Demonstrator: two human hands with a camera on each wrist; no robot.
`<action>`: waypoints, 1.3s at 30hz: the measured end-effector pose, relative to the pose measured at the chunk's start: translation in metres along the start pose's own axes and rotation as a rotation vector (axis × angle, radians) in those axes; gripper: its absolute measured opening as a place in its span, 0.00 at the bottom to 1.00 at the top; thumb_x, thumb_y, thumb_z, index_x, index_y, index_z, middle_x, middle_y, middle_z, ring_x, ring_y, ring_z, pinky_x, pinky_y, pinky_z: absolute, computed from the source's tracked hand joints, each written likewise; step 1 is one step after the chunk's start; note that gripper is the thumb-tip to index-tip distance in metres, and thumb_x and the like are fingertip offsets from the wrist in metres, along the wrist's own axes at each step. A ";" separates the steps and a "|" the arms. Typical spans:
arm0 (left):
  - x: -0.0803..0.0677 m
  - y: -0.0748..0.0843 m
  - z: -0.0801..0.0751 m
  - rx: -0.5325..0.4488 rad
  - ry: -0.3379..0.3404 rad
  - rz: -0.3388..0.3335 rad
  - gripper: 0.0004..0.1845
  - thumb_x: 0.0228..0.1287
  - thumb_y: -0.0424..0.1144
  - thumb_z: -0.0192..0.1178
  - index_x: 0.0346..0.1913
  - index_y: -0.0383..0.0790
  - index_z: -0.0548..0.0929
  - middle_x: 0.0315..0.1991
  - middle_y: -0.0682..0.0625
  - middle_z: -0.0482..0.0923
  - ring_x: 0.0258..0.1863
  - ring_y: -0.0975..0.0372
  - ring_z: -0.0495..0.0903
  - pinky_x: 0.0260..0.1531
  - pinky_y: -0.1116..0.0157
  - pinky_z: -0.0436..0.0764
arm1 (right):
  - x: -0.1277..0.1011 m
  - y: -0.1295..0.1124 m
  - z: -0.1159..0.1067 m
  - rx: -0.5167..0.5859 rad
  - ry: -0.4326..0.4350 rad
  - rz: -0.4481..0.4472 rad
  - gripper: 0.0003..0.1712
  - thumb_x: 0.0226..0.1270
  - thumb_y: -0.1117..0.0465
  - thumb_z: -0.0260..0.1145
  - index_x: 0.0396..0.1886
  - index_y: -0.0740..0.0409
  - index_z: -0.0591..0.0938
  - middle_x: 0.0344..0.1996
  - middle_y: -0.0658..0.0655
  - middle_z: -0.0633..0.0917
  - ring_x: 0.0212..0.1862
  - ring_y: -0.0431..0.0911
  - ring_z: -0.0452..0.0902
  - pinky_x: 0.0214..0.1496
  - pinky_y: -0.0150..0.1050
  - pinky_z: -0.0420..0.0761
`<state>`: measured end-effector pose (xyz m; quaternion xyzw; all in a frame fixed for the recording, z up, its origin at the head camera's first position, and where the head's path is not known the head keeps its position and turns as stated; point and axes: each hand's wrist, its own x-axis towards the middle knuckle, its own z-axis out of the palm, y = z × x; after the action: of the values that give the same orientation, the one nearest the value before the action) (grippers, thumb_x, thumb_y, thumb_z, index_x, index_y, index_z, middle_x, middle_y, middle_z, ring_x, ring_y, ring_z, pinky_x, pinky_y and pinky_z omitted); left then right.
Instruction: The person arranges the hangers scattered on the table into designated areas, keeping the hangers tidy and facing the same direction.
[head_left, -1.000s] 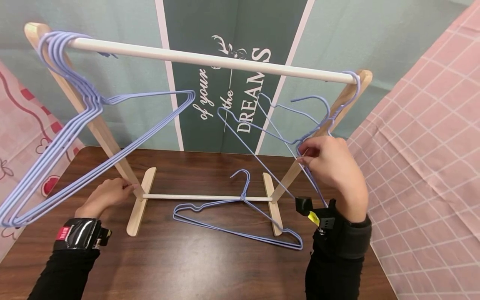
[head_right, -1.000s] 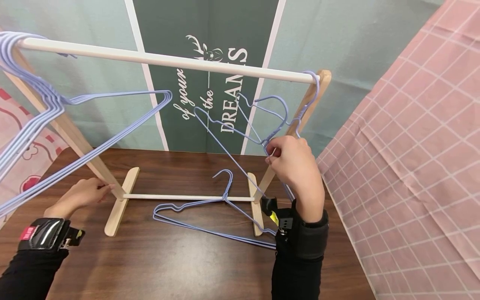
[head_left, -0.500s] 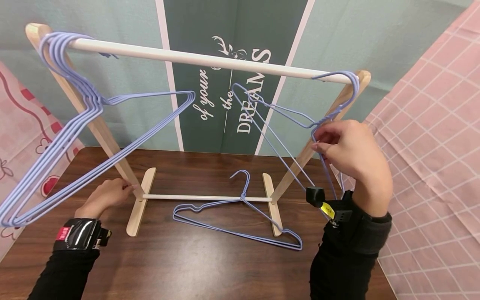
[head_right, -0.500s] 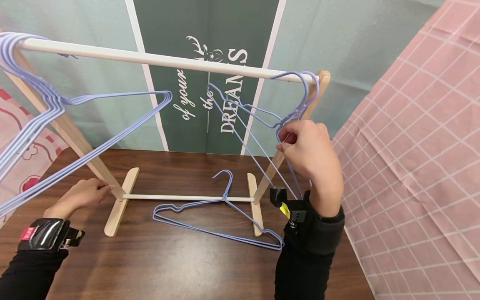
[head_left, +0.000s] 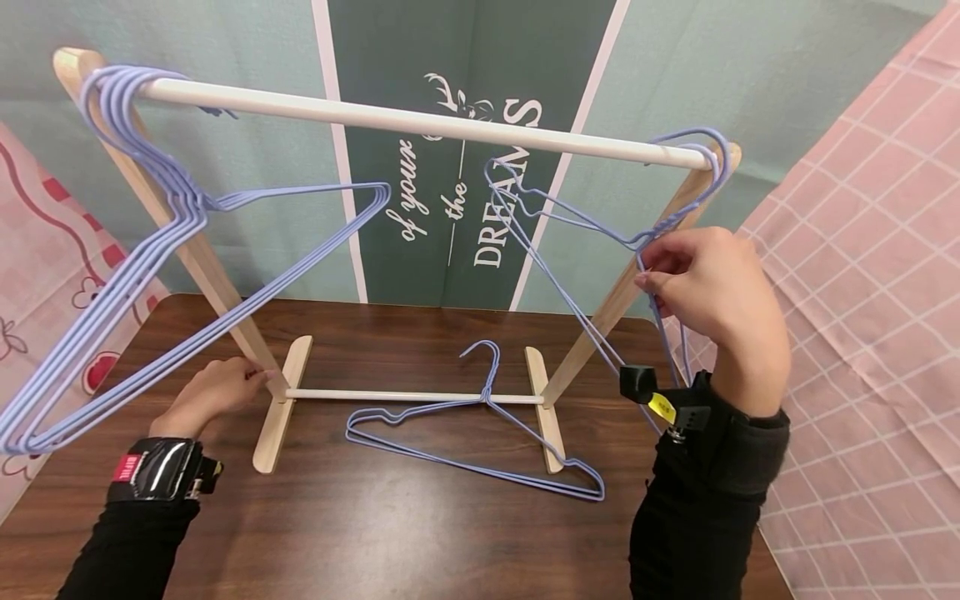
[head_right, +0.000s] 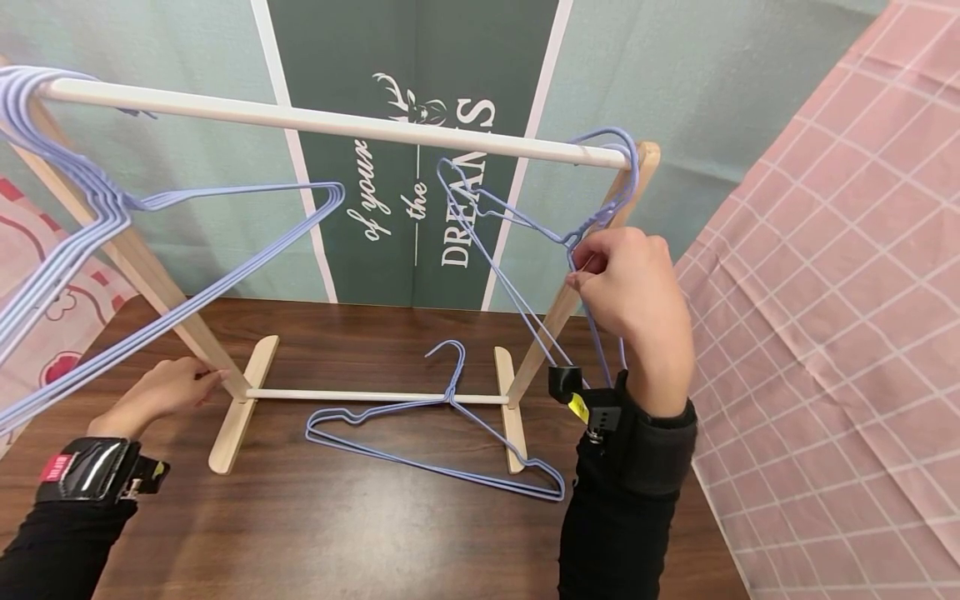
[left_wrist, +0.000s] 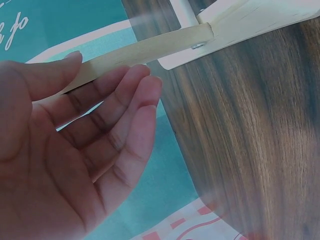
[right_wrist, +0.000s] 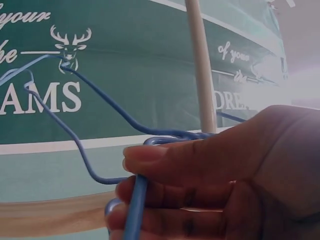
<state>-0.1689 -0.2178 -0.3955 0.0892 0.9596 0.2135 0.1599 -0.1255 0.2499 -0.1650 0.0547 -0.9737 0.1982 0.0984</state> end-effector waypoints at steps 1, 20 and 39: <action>0.000 0.000 0.000 0.001 0.002 0.000 0.23 0.71 0.44 0.41 0.49 0.25 0.75 0.20 0.48 0.66 0.18 0.60 0.62 0.21 0.63 0.61 | 0.001 0.000 0.001 -0.004 -0.005 0.001 0.05 0.57 0.68 0.65 0.33 0.66 0.81 0.19 0.55 0.80 0.16 0.40 0.72 0.22 0.33 0.67; 0.000 0.002 0.001 0.001 0.021 0.004 0.22 0.70 0.45 0.42 0.46 0.27 0.77 0.18 0.49 0.61 0.16 0.61 0.59 0.20 0.64 0.59 | 0.004 0.007 0.008 -0.051 0.030 -0.010 0.05 0.51 0.67 0.66 0.30 0.63 0.83 0.18 0.54 0.80 0.18 0.40 0.69 0.24 0.36 0.66; 0.002 -0.001 0.000 -0.001 0.028 0.001 0.21 0.69 0.46 0.44 0.44 0.30 0.78 0.18 0.51 0.66 0.17 0.60 0.63 0.20 0.64 0.61 | -0.002 0.004 0.014 -0.064 0.155 -0.034 0.07 0.50 0.70 0.65 0.31 0.67 0.83 0.25 0.63 0.83 0.28 0.52 0.76 0.31 0.40 0.68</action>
<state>-0.1709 -0.2186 -0.3965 0.0865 0.9617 0.2151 0.1465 -0.1261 0.2482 -0.1801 0.0528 -0.9679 0.1691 0.1783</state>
